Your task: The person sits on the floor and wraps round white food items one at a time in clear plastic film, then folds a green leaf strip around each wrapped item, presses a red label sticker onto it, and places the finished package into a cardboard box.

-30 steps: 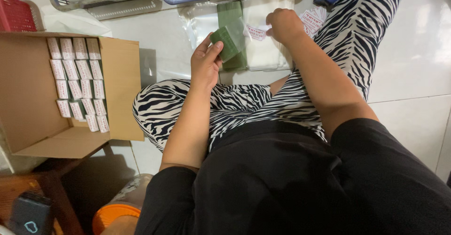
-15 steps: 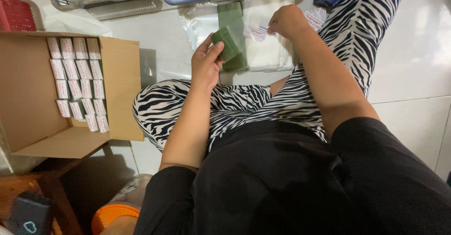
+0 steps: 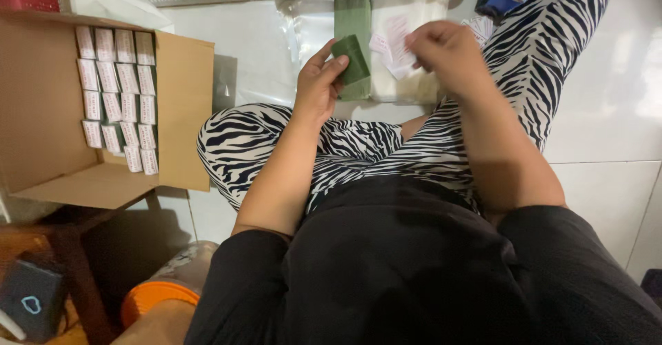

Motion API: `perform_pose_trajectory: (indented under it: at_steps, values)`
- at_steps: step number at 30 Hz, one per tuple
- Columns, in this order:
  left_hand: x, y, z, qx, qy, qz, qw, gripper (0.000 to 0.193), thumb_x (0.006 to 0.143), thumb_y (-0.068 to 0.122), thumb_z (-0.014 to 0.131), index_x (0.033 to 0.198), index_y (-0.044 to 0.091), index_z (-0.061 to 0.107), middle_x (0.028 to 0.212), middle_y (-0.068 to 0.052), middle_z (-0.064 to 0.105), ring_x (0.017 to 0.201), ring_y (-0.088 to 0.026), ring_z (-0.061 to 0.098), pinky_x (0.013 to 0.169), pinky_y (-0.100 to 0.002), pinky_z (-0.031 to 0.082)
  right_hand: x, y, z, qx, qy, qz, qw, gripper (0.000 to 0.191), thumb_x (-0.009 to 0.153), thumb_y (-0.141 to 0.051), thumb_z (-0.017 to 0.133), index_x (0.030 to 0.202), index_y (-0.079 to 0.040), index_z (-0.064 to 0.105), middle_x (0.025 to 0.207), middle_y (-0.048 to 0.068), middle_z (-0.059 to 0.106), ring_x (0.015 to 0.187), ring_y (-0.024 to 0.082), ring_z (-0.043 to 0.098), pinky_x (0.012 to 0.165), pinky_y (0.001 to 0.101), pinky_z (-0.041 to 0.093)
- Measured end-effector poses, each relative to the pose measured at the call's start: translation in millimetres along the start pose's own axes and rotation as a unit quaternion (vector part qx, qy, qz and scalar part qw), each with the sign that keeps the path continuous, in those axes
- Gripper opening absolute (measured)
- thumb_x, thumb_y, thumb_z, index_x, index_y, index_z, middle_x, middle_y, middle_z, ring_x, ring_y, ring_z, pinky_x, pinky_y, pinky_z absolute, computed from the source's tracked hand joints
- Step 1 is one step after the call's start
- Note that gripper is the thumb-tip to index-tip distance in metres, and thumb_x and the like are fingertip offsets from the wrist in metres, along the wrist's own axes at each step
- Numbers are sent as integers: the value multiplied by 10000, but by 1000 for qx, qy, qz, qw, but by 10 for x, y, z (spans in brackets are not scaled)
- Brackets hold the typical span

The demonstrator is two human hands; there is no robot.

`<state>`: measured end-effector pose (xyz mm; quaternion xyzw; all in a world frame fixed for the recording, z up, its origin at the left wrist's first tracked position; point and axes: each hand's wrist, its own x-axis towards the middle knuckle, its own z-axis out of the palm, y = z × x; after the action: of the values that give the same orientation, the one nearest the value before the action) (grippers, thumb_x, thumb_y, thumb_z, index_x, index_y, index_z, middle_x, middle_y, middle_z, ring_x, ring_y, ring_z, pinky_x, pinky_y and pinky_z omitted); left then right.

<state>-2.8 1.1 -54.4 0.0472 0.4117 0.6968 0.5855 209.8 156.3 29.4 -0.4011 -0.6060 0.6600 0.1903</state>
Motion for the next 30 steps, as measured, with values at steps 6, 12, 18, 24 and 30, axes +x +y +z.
perform_pose_trajectory:
  at_steps: [6, 12, 18, 24, 30]
  values:
    - [-119, -31, 41, -24, 2, -19, 1000, 697, 906, 50, 744, 1506, -29, 396, 1163, -180, 712, 1014, -225, 706, 881, -354, 602, -103, -58, 456, -86, -5, -31, 996, 249, 967, -213, 767, 915, 27, 725, 757, 13, 681, 656, 64, 608, 586, 223, 486]
    - [-141, -26, 94, -13, 6, -8, 1000, 751, 892, 17, 750, 1531, 20, 356, 1095, -170, 734, 996, -216, 719, 857, -363, 615, -127, -28, 627, -145, 20, -39, 988, 248, 961, -202, 777, 883, 29, 733, 709, 8, 640, 635, 55, 513, 553, 240, 409]
    - [-137, 18, 127, 1, 9, 6, 1000, 813, 894, 7, 750, 1569, 41, 299, 1127, -170, 730, 986, -193, 707, 798, -329, 596, -152, -76, 737, -190, 14, -60, 980, 199, 938, -173, 784, 931, 21, 739, 717, 10, 642, 632, 51, 526, 551, 228, 430]
    - [-128, 40, 142, -1, 2, 19, 1000, 817, 905, -18, 746, 1582, 48, 293, 1163, -204, 720, 1003, -203, 709, 833, -332, 607, -90, -26, 740, -81, 20, -42, 996, 167, 937, -104, 764, 1016, 35, 716, 837, 1, 701, 716, 19, 591, 619, 174, 477]
    - [-139, 56, 181, 19, 5, 33, 999, 810, 902, -49, 718, 1579, 50, 284, 1191, -221, 714, 1032, -227, 718, 865, -348, 625, -87, 8, 786, -73, 28, -45, 996, 174, 931, -98, 754, 1023, 46, 716, 831, 28, 716, 714, 40, 630, 624, 182, 503]
